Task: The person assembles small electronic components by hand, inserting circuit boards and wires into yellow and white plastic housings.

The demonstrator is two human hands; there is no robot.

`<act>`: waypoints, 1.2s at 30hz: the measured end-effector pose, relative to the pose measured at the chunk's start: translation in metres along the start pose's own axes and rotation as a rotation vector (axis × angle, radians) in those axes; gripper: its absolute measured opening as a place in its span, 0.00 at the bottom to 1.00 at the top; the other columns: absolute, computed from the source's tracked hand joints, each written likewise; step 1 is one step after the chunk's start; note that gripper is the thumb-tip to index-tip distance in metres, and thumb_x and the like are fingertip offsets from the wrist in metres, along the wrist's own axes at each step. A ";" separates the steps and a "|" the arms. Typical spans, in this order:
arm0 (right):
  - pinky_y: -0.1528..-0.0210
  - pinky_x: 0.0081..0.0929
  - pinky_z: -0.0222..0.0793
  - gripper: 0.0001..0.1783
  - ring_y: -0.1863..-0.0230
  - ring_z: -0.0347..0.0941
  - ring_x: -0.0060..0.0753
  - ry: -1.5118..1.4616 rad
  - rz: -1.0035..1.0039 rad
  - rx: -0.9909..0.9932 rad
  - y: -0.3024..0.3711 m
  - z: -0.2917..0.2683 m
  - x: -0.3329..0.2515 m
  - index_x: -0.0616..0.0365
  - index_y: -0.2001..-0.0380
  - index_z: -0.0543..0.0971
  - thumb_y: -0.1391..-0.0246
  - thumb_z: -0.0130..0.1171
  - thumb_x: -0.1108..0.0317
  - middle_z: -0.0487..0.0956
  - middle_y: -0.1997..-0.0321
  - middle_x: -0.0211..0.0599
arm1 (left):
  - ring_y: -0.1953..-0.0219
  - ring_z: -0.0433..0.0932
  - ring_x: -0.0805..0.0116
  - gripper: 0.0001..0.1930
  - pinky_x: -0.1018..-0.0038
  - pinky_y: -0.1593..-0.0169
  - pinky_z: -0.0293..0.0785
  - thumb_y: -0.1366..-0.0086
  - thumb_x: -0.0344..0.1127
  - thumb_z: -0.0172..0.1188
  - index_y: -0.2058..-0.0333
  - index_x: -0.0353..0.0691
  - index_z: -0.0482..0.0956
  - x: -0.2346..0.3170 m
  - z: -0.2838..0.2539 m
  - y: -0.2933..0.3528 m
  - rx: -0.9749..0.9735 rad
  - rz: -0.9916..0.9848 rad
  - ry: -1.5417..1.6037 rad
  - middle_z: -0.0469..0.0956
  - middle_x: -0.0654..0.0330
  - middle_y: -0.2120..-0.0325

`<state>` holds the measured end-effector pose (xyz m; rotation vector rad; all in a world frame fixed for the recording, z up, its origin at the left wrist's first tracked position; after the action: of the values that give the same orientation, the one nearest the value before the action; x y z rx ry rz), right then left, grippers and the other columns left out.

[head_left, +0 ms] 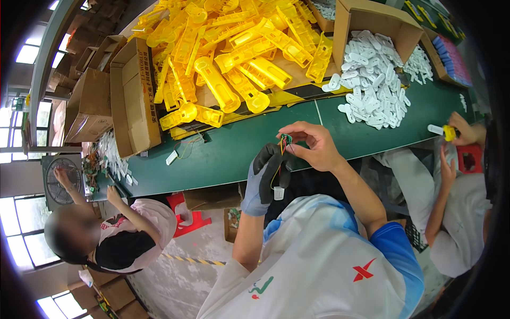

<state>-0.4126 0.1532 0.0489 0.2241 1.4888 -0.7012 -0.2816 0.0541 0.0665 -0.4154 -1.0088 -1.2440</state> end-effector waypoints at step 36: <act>0.63 0.18 0.75 0.11 0.68 0.78 0.19 -0.106 0.484 -0.002 0.016 -0.026 -0.009 0.67 0.61 0.84 0.47 0.67 0.74 0.84 0.67 0.37 | 0.68 0.75 0.73 0.08 0.76 0.60 0.73 0.41 0.21 0.58 0.62 0.30 0.79 -0.026 -0.013 -0.021 0.309 0.444 -0.647 0.79 0.57 0.70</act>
<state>-0.4243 0.1828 0.0501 0.5180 1.2671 -0.3153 -0.2947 0.0530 0.0328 -0.7752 -1.5273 -0.5369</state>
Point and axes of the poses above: each hand's wrist, its own y-axis away from the middle knuckle, its own z-axis out of the palm, x = y × z, the point moved 3 cm from there along -y, towards the middle knuckle
